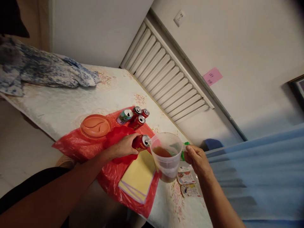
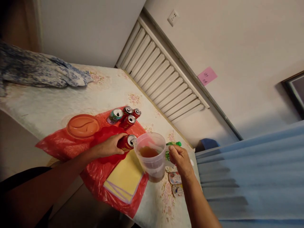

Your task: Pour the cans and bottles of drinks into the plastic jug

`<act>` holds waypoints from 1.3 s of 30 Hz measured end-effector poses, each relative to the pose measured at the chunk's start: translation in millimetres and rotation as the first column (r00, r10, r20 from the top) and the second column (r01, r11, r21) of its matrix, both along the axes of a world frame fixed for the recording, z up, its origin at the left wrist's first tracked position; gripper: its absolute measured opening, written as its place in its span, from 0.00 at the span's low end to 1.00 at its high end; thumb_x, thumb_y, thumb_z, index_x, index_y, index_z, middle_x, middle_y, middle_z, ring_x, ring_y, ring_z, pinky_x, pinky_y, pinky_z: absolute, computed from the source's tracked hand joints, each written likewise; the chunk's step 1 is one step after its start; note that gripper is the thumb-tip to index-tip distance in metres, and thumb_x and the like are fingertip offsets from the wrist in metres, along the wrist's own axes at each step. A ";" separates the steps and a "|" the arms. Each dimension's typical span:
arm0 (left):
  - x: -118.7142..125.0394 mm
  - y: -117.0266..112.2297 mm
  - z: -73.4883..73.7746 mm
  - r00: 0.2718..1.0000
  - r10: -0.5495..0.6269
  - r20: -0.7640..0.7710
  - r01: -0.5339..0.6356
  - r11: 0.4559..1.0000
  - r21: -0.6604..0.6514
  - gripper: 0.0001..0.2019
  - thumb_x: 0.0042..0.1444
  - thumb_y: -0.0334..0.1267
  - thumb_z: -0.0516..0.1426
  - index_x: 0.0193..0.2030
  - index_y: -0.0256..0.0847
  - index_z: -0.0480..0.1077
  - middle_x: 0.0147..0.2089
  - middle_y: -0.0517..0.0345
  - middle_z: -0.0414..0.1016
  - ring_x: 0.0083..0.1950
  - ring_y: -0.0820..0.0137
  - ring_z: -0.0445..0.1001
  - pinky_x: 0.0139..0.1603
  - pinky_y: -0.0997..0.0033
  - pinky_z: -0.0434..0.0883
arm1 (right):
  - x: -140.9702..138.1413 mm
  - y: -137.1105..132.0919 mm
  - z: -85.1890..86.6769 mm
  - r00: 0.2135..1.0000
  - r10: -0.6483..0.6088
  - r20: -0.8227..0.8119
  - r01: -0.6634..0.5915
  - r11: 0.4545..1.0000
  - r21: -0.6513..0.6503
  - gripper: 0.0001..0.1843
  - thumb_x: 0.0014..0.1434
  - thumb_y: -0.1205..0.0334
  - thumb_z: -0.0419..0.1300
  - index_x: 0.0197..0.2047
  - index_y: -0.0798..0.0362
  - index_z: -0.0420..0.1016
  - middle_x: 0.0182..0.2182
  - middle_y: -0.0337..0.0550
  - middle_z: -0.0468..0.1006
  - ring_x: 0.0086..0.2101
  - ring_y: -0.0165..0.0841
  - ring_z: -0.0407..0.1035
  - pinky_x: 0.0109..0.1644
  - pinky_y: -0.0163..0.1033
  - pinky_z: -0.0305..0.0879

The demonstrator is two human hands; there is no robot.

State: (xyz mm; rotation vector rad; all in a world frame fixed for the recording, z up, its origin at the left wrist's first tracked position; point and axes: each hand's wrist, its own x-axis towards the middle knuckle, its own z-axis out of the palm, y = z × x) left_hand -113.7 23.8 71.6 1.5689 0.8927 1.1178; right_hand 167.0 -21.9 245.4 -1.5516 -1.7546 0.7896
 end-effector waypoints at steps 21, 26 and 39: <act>-13.4 6.0 4.3 0.975 0.220 0.010 -0.219 0.973 -0.067 0.32 0.40 0.36 0.62 0.56 0.42 0.65 0.55 0.53 0.77 0.56 0.55 0.75 0.56 0.58 0.72 | -24.0 64.8 -48.9 0.784 -0.210 -0.584 0.385 0.903 0.191 0.20 0.52 0.48 0.61 0.24 0.48 0.54 0.17 0.25 0.53 0.15 0.23 0.49 0.18 0.31 0.50; -20.3 7.1 8.1 0.967 0.247 0.063 -0.239 0.965 -0.112 0.32 0.40 0.37 0.63 0.57 0.42 0.66 0.55 0.54 0.77 0.55 0.55 0.76 0.55 0.59 0.73 | -30.4 68.3 -52.7 0.722 -0.200 -0.663 0.414 0.892 0.183 0.21 0.50 0.50 0.62 0.24 0.48 0.51 0.16 0.24 0.51 0.15 0.22 0.45 0.18 0.30 0.47; -37.8 10.3 14.3 0.783 0.610 0.117 -0.612 0.790 -0.025 0.35 0.43 0.38 0.65 0.60 0.38 0.64 0.58 0.48 0.74 0.59 0.55 0.72 0.63 0.56 0.67 | -81.1 43.8 -50.3 0.626 -0.151 -0.765 0.335 0.938 0.089 0.23 0.49 0.51 0.64 0.23 0.49 0.50 0.14 0.24 0.53 0.14 0.21 0.43 0.18 0.30 0.43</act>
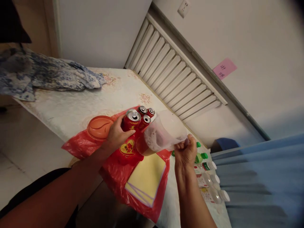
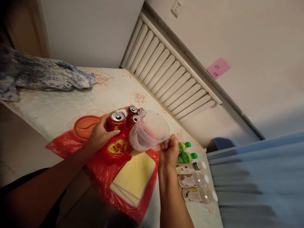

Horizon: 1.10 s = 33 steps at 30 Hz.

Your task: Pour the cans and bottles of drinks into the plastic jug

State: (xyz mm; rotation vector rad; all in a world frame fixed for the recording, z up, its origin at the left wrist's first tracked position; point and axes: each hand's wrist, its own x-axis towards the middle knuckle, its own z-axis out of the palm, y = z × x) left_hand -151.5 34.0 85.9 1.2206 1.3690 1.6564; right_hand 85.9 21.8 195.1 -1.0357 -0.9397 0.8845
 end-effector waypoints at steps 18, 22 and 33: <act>-9.3 -1.7 -9.0 0.966 0.250 0.063 -0.255 0.962 0.100 0.31 0.43 0.37 0.67 0.56 0.38 0.66 0.53 0.49 0.75 0.55 0.56 0.74 0.59 0.56 0.70 | -44.3 -5.5 -82.8 0.997 0.048 -0.063 -0.049 0.998 -0.024 0.22 0.58 0.49 0.56 0.21 0.48 0.50 0.14 0.25 0.52 0.17 0.24 0.46 0.25 0.32 0.52; -11.2 -15.5 -12.7 0.961 0.277 0.017 -0.277 0.956 0.093 0.32 0.44 0.39 0.67 0.57 0.39 0.66 0.55 0.48 0.74 0.57 0.56 0.74 0.61 0.55 0.69 | -38.8 -6.1 -90.1 0.998 0.055 0.012 -0.055 0.998 -0.014 0.22 0.60 0.46 0.54 0.21 0.48 0.53 0.15 0.27 0.55 0.18 0.25 0.50 0.27 0.34 0.55; -12.2 -108.3 -0.9 0.978 0.210 0.000 -0.209 0.975 -0.070 0.36 0.44 0.42 0.66 0.61 0.40 0.64 0.59 0.47 0.73 0.60 0.54 0.72 0.64 0.51 0.66 | -8.2 -26.2 -89.5 0.966 -0.058 0.254 0.068 0.997 -0.032 0.24 0.61 0.41 0.52 0.43 0.54 0.73 0.35 0.45 0.79 0.35 0.35 0.73 0.40 0.38 0.68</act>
